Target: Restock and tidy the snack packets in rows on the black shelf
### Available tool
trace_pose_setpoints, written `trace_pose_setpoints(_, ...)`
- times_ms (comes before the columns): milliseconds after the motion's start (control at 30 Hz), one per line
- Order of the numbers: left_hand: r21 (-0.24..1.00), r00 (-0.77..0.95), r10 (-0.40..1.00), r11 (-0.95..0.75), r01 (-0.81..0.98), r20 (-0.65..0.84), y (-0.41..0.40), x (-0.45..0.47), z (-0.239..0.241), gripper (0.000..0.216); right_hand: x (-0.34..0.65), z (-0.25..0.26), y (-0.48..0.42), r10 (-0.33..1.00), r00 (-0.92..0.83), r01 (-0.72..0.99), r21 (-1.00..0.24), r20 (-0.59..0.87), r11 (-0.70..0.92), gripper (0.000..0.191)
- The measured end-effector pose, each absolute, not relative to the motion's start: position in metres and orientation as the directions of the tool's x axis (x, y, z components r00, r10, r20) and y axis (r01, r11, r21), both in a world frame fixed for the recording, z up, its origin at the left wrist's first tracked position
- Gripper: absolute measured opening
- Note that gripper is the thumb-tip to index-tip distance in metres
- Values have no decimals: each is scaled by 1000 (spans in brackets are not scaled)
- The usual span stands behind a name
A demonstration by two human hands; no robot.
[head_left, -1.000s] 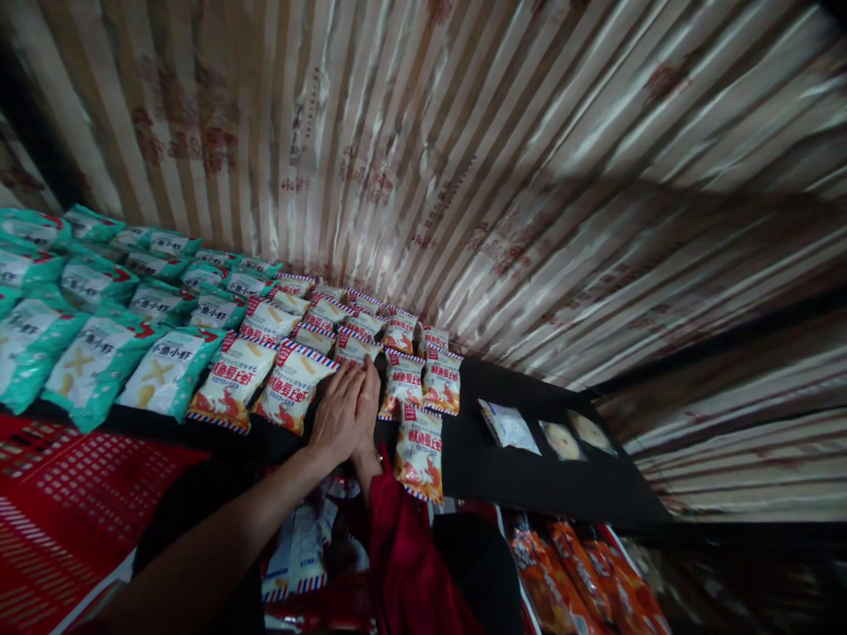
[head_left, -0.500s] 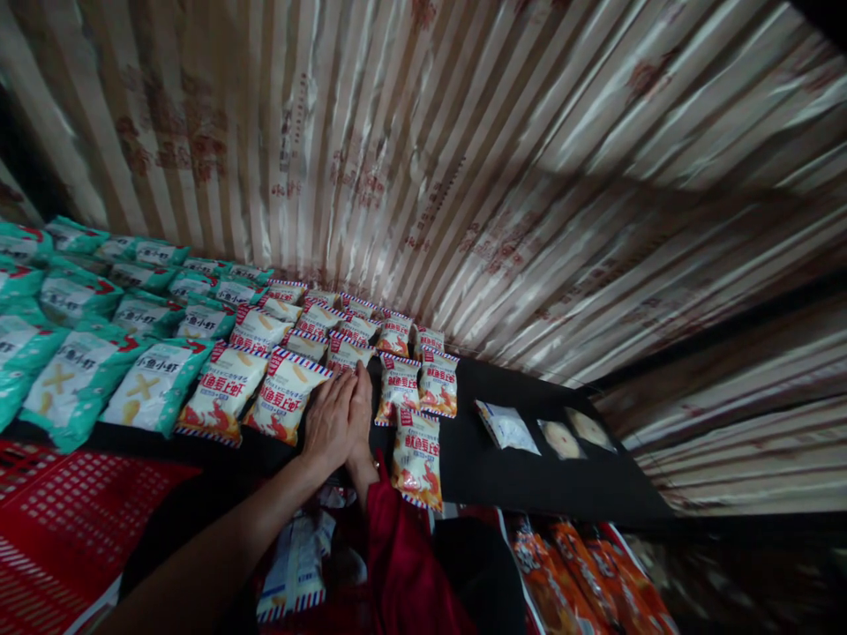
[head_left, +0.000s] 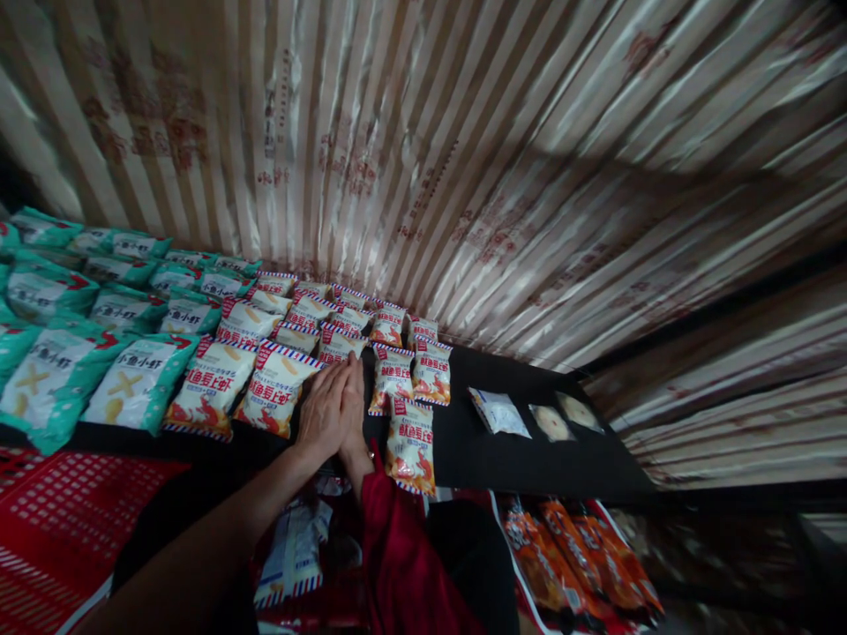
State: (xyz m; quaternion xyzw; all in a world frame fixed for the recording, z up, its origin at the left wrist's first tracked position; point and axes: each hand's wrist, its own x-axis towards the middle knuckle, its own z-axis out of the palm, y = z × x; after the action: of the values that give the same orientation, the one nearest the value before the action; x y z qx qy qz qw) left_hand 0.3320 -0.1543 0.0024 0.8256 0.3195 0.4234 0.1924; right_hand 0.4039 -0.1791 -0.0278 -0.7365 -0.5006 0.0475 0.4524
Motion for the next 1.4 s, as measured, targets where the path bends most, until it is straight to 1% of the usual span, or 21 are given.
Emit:
trace_pose_setpoints(100, 596, 424, 702, -711, 373, 572, -154, 332, 4, 43, 402, -23, -184, 787, 492, 714, -689, 372, -120, 54)
trace_pose_setpoints(233, 609, 402, 719, -695, 382, 567, -154, 332, 6, 42, 392, -15, -203, 742, 562, 687, -706, 366, -173, 55)
trace_pose_setpoints(300, 612, 397, 720, -694, 380, 570, -154, 331, 5, 42, 384, -11, -219, 726, 571, 695, -696, 384, -178, 56)
trace_pose_setpoints(433, 610, 392, 702, -712, 349, 595, -154, 331, 3, 42, 370, -1, -262, 748, 475, 787, -605, 463, -126, 59)
trace_pose_setpoints(533, 597, 392, 689, -724, 344, 610, -155, 330, 2, 41, 373, 9, -293, 734, 436, 843, -522, 521, -131, 57)
trace_pose_setpoints(633, 573, 404, 675, -738, 356, 618, -157, 329, 2, 39, 389, 14, -315, 686, 466, 864, -454, 558, -218, 53)
trace_pose_setpoints(700, 551, 419, 660, -751, 364, 624, -158, 329, 2, 38, 404, 12, -323, 632, 524, 845, -445, 571, -297, 50)
trace_pose_setpoints(767, 528, 435, 652, -758, 383, 621, -161, 329, 2, 37, 417, 6, -328, 588, 587, 806, -472, 556, -357, 52)
trace_pose_setpoints(867, 505, 459, 650, -760, 410, 605, -170, 329, 4, 37, 431, -1, -330, 544, 686, 720, -557, 483, -414, 62)
trace_pose_setpoints(1000, 507, 494, 646, -763, 401, 582, -185, 326, 6, 38, 433, 4, -327, 516, 810, 552, -659, 279, -511, 75)
trace_pose_setpoints(1067, 509, 507, 646, -763, 399, 571, -191, 325, 6, 38, 431, 10, -325, 509, 840, 488, -670, 187, -560, 79)
trace_pose_setpoints(1133, 509, 517, 650, -759, 406, 557, -195, 324, 4, 37, 429, 14, -324, 500, 854, 456, -666, 142, -590, 81)
trace_pose_setpoints(1267, 535, 537, 677, -732, 421, 504, -201, 324, 1, 36, 425, 15, -325, 488, 863, 430, -695, 129, -576, 84)
trace_pose_setpoints(1400, 592, 570, 701, -695, 409, 429, -204, 325, -3, 37, 422, 6, -326, 461, 864, 448, -731, 205, -515, 85)
